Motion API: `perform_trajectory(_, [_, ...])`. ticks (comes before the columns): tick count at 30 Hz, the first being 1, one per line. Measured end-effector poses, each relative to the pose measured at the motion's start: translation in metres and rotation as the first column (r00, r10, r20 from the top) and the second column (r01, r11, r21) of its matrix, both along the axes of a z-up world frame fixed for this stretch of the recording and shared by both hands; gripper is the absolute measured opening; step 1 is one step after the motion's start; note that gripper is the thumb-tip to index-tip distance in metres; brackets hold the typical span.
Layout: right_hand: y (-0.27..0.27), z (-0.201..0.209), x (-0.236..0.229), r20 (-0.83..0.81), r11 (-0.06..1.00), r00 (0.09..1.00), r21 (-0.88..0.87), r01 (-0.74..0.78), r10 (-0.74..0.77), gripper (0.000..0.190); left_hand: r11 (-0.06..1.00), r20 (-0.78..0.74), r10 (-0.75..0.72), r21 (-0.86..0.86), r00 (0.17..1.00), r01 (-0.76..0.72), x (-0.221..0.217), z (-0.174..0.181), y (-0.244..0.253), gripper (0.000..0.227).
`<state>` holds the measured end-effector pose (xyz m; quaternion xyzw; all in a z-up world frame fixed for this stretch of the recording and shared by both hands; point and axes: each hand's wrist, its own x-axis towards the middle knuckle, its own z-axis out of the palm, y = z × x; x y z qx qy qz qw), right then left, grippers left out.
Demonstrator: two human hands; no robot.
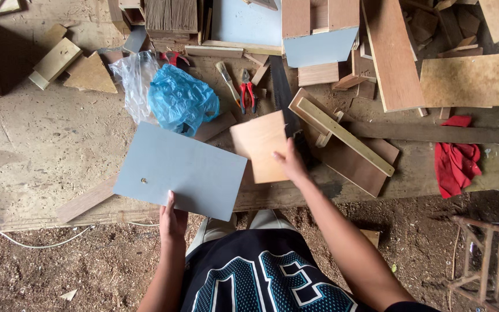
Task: The person organizes wood pieces on a workbench, then uses a hand saw to cut a long wooden plank. The person handles various wood pieces and tools, including a hand saw, pliers, and a brush, while working in a cluttered workshop environment.
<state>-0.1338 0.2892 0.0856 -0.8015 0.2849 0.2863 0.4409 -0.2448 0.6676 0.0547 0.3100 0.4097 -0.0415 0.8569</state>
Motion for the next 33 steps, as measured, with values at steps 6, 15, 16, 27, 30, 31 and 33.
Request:
perform_trajectory(6, [-0.034, -0.009, 0.031, 0.439, 0.999, 0.899, -0.049, 0.016, 0.008, 0.086, 0.995, 0.036, -0.1, -0.016, 0.994, 0.1, -0.027, -0.01, -0.014, 0.025])
perform_trajectory(15, [0.101, -0.031, 0.122, 0.106, 0.768, 0.898, 0.568, 0.297, -0.426, 0.076, 0.996, -0.019, -0.093, -0.009, 0.996, 0.092, -0.067, -0.058, -0.032, 0.015])
perform_trajectory(16, [0.118, -0.03, 0.127, 0.056, 0.761, 0.899, 0.556, 0.334, -0.435, 0.077, 0.996, -0.031, -0.089, -0.015, 0.996, 0.089, -0.067, -0.054, -0.036, 0.016])
perform_trajectory(27, [0.212, -0.1, 0.157, -0.105, 0.65, 0.905, 0.662, 0.373, -0.413, 0.085, 0.998, -0.266, -0.023, -0.068, 0.964, 0.005, -0.083, -0.023, -0.066, 0.03])
perform_trajectory(30, [0.207, -0.115, 0.166, -0.017, 0.809, 0.965, 0.542, 0.229, -0.262, 0.06, 0.997, -0.221, -0.006, -0.071, 0.975, -0.01, -0.091, -0.034, -0.067, 0.033])
perform_trajectory(31, [0.203, -0.118, 0.167, 0.018, 0.853, 0.978, 0.493, 0.171, -0.206, 0.046, 0.998, -0.203, -0.006, -0.07, 0.979, -0.008, -0.093, -0.038, -0.067, 0.034])
perform_trajectory(33, [0.196, -0.119, 0.169, 0.011, 0.774, 0.962, 0.596, 0.214, -0.274, 0.046, 0.997, -0.279, 0.023, -0.062, 0.96, -0.042, -0.095, -0.048, -0.069, 0.034])
